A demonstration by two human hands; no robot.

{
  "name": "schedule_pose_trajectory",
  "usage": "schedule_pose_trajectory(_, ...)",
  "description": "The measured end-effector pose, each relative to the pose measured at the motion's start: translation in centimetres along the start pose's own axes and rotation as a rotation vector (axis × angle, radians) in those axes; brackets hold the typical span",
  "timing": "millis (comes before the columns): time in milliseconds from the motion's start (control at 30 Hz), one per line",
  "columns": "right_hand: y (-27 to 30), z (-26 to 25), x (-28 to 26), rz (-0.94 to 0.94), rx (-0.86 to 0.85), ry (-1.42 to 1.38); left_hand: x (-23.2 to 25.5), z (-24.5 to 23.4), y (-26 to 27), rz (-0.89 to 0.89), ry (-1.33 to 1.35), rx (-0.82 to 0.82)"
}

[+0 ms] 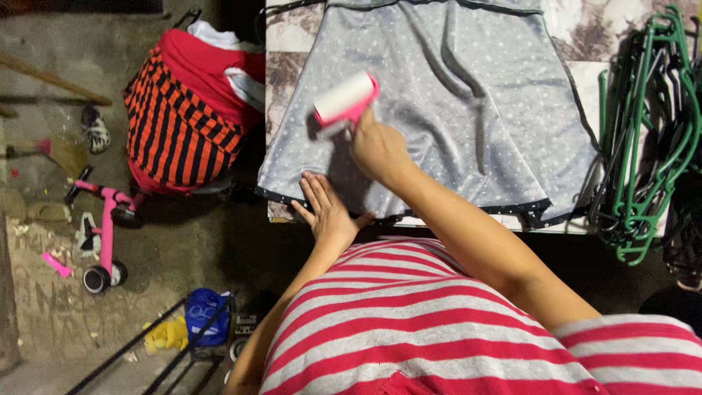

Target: The person removes a grey and black polka-dotted top from a hanger, lays it on a tiled table, and uses a pink lint roller to clean the fabric. They roll the tool over the garment's surface, flip it to treat the other side, and smooth the fabric with their hands.

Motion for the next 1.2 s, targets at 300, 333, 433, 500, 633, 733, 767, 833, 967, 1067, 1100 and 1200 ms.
schedule_pose_trajectory(300, 12.0, -1.8, 3.8, 0.194, -0.282, 0.085, 0.4, -1.3, -0.8, -0.073, -0.071, -0.115)
schedule_pose_trajectory(333, 10.4, -1.0, 3.3, 0.099, -0.162, 0.011, 0.3, -1.4, -0.9, -0.075, -0.073, -0.111)
schedule_pose_trajectory(433, 3.8, 0.6, 1.6, -0.005, 0.052, -0.09, -0.3, -1.5, -1.1, -0.09, -0.163, -0.126)
schedule_pose_trajectory(500, 0.2, 0.5, 0.6, 0.032, 0.048, -0.101, -1.3, -1.8, -1.3, -0.094, -0.205, -0.11)
schedule_pose_trajectory(633, 1.0, -3.1, 0.7, 0.042, -0.014, -0.011, -2.5, -2.1, -2.8, -0.084, -0.324, -0.018)
schedule_pose_trajectory(733, 7.3, -5.5, 2.4, -0.163, 0.07, 0.003, 0.1, -0.2, -3.4, 0.324, -0.302, 0.297)
schedule_pose_trajectory(767, 8.9, -5.1, 3.1, -0.017, -0.051, 0.063, 0.5, 0.6, -3.1, 0.282, -0.283, 0.194)
schedule_pose_trajectory(833, 10.8, -3.6, 4.3, 0.155, -0.13, 0.106, 2.0, 2.0, -3.2, 0.209, -0.233, 0.003)
schedule_pose_trajectory(967, 7.9, -0.6, 4.8, 0.175, 0.032, 0.013, 3.1, 1.0, -3.0, 0.111, -0.147, -0.121)
schedule_pose_trajectory(1067, 2.6, -0.8, 3.9, 0.109, 0.144, -0.07, 3.6, -0.5, -2.6, 0.087, -0.195, -0.103)
schedule_pose_trajectory(1100, 1.3, -1.4, 3.6, 0.113, 0.132, -0.026, 3.8, -0.9, -2.6, 0.084, -0.194, -0.092)
schedule_pose_trajectory(1200, 1.9, -3.5, 2.5, 0.058, 0.084, 0.051, 3.9, -1.8, -2.5, 0.027, -0.217, -0.139)
Point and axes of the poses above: each hand's wrist, its own y-axis away from the middle knuckle, its own z-axis out of the palm, x = y × z, the point moved 2 cm from there along -y, towards the middle knuckle
